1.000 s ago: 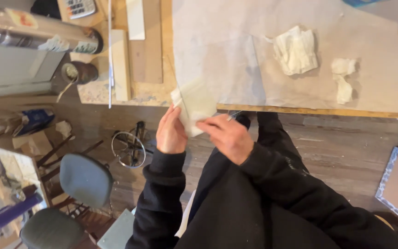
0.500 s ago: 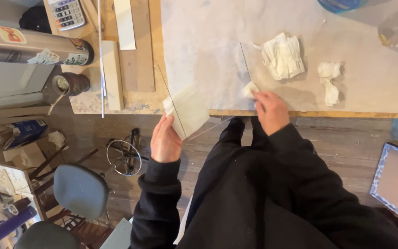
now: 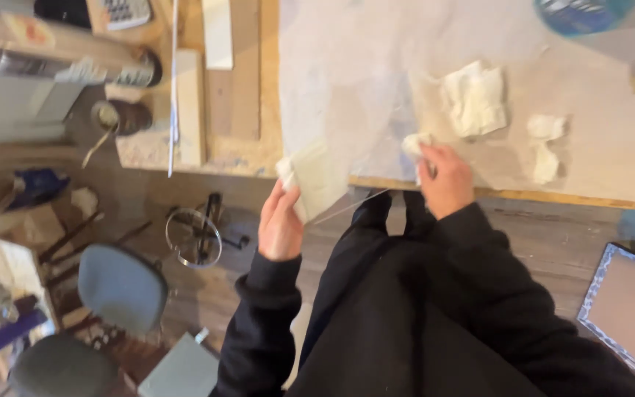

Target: Cleaning a piece of glass using a spray cleaner and paper towels at a workshop bench.

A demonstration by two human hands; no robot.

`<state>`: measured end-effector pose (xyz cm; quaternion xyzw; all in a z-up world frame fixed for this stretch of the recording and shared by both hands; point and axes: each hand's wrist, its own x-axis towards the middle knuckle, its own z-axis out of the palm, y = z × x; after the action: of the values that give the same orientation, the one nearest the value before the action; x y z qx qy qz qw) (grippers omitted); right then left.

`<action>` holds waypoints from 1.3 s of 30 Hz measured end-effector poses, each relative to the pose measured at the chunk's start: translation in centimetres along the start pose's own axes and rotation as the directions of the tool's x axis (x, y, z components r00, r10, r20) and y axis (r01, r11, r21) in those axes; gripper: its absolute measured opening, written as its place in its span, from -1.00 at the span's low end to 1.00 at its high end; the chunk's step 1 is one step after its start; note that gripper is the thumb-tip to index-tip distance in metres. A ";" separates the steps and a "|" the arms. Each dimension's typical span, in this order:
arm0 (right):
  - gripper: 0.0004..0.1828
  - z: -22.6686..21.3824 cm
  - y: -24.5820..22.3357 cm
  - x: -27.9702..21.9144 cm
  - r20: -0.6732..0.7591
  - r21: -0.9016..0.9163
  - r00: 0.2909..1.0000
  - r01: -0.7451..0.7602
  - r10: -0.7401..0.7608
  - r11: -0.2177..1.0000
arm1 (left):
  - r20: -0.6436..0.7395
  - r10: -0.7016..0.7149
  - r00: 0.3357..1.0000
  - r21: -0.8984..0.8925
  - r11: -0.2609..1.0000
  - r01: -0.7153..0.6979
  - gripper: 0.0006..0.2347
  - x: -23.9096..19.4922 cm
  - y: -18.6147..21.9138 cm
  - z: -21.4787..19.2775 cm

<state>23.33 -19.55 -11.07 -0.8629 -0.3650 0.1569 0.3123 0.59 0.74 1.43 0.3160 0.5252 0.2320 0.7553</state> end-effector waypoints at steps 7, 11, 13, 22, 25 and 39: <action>-0.59 5.4 1.6 11.5 -0.156 -0.097 0.985 0.052 -0.067 0.994 | 0.062 0.117 0.991 0.181 0.975 -0.127 -0.55 0.8 -1.6 -0.9; -0.50 4.6 -3.7 11.7 -0.207 0.087 0.974 0.116 -0.096 0.989 | 0.220 0.227 0.949 0.380 0.876 -0.297 -0.51 1.4 -1.6 -1.2; -0.59 1.6 -16.3 10.9 -0.217 0.087 0.944 0.273 -0.250 0.958 | 0.221 0.229 0.948 0.396 0.867 -0.301 -0.50 0.7 -1.2 -1.3; -0.59 -3.0 -7.0 8.5 -0.161 0.469 0.986 0.036 0.045 0.882 | 0.120 0.260 0.958 0.267 0.921 -0.283 -0.65 0.4 -0.6 0.9; -0.62 -2.7 -1.8 6.0 -0.163 0.357 0.985 0.001 0.061 0.934 | 0.046 0.308 0.950 0.252 0.917 -0.310 -0.73 -0.2 0.2 2.0; -0.64 -5.4 -3.8 3.7 -0.080 0.555 0.971 -0.144 0.225 0.820 | 0.053 0.130 0.990 0.118 0.984 -0.135 -0.58 1.7 -0.4 0.3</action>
<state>26.52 -17.11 -4.63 -0.7785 -0.1968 0.2219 0.5531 1.45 1.53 0.15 0.4006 0.4990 0.2424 0.7292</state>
